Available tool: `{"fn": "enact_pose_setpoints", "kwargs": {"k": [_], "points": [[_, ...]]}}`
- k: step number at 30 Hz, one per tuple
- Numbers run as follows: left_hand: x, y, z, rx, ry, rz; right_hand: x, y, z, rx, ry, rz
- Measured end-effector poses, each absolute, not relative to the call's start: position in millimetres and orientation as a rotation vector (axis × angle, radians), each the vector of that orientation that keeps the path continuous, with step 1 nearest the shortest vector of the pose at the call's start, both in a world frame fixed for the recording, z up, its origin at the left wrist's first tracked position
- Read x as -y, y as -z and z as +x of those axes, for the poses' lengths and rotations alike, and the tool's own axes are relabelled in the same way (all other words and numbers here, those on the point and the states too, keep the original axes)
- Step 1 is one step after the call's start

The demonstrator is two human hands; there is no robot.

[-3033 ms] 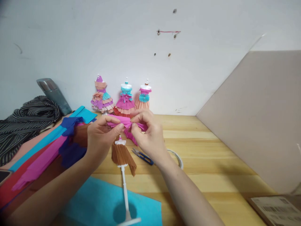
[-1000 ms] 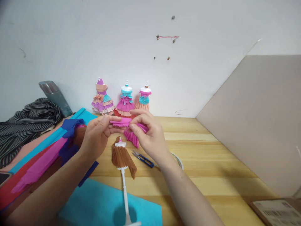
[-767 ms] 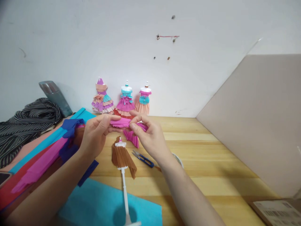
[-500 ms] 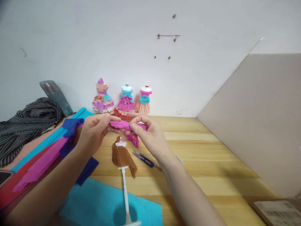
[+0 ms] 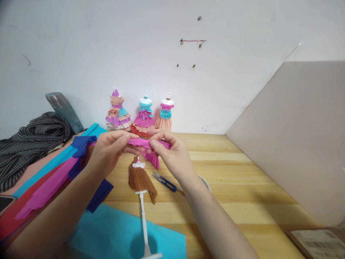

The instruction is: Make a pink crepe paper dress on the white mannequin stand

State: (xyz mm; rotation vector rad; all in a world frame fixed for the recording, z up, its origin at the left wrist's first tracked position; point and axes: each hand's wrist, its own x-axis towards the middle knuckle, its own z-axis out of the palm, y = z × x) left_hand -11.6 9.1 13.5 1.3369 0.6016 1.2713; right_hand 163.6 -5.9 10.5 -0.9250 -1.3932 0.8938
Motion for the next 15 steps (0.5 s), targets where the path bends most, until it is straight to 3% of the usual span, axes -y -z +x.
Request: {"fn": "enact_pose_setpoints", "kwargs": {"k": [15], "points": [[-5.3, -12.0, -6.2, -0.728, -1.439, 1.642, 6.2, -10.0, 163.2, 1.378, -0.899, -0.905]]}}
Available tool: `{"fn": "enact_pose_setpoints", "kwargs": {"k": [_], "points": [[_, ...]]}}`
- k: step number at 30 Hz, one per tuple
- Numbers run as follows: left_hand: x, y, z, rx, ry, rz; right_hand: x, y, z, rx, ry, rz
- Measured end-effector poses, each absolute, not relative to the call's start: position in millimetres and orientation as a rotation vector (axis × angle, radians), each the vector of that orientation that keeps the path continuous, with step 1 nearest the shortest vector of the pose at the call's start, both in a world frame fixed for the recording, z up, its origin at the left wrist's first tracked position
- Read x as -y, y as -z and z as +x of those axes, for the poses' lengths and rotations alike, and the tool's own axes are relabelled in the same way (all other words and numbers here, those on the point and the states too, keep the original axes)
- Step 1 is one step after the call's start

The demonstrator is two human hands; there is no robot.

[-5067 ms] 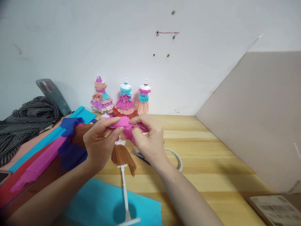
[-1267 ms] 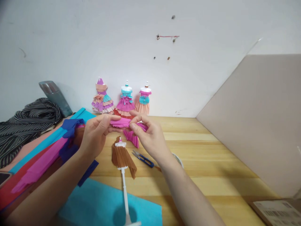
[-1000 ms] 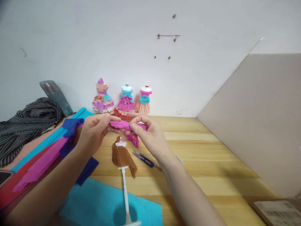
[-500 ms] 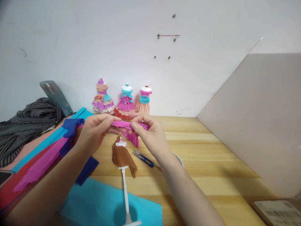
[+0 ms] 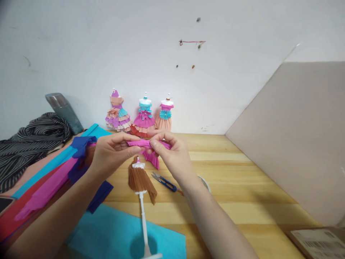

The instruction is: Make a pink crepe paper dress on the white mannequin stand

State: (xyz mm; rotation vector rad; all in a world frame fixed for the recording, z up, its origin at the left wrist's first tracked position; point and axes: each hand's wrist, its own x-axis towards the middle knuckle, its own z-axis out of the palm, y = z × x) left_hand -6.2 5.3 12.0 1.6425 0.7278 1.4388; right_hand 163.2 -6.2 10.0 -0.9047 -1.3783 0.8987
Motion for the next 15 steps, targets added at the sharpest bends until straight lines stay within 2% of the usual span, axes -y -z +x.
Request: {"fn": "enact_pose_setpoints", "kwargs": {"k": [6, 15], "points": [[-3.6, -13.3, -5.7, -0.811, -1.541, 1.711, 9.6, -11.3, 162.1, 1.415, -0.872, -0.965], [-5.4, -17.5, -9.1, -0.739, -1.383, 1.523, 7.2, -10.8, 167.1, 1.535, -0.823, -0.987]]}}
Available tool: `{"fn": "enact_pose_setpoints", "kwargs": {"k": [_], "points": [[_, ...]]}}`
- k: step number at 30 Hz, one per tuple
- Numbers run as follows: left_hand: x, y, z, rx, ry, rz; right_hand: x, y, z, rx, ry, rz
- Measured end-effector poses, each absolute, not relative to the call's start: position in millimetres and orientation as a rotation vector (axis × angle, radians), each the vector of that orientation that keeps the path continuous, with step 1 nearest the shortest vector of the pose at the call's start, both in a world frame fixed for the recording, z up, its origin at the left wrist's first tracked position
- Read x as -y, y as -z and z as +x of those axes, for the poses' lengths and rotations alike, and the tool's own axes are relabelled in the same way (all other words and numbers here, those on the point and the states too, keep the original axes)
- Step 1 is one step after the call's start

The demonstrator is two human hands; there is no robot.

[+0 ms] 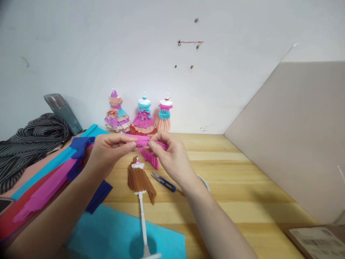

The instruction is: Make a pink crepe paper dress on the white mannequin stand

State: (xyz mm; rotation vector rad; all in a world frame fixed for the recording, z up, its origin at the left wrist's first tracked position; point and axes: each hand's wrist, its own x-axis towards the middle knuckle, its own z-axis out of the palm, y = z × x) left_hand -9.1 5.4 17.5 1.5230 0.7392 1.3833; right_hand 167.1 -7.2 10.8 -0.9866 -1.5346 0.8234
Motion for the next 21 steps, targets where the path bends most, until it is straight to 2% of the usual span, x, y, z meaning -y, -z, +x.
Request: {"fn": "enact_pose_setpoints", "kwargs": {"k": [13, 21], "points": [[-0.2, -15.3, -2.4, -0.775, -1.401, 1.234, 8.1, -12.9, 161.8, 1.409, -0.875, -1.000], [2.9, -17.2, 2.1, -0.818, -1.441, 1.212, 13.0, -11.9, 159.4, 1.429, -0.704, -0.976]]}}
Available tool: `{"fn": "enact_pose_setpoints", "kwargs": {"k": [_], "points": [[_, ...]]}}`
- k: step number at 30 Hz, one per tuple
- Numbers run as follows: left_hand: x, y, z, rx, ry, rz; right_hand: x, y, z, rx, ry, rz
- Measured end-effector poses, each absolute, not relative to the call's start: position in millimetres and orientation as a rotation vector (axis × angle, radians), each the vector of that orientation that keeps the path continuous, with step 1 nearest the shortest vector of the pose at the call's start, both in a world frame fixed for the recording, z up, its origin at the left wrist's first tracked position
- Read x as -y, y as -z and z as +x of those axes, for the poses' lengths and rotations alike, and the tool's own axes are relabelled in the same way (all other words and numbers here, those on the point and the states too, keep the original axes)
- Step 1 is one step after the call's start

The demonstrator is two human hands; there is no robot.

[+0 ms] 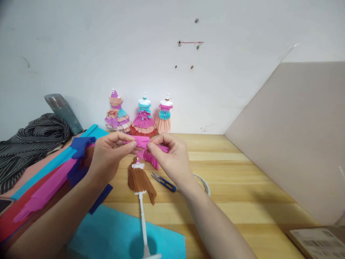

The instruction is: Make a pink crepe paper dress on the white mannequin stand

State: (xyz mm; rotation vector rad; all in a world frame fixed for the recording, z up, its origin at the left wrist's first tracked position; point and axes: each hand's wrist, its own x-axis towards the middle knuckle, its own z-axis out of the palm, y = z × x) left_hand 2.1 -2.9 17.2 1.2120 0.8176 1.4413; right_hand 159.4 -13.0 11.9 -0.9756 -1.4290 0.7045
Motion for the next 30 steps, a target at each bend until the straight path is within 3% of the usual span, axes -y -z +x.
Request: {"fn": "enact_pose_setpoints", "kwargs": {"k": [20, 30], "points": [[5.4, -7.1, 9.0, -0.772, -1.540, 1.093, 12.2, -4.3, 153.3, 1.398, -0.583, -0.940], [-0.8, -6.5, 3.9, -0.900, -1.687, 1.393, 7.4, 0.1, 163.5, 1.665, -0.341, -0.806]]}}
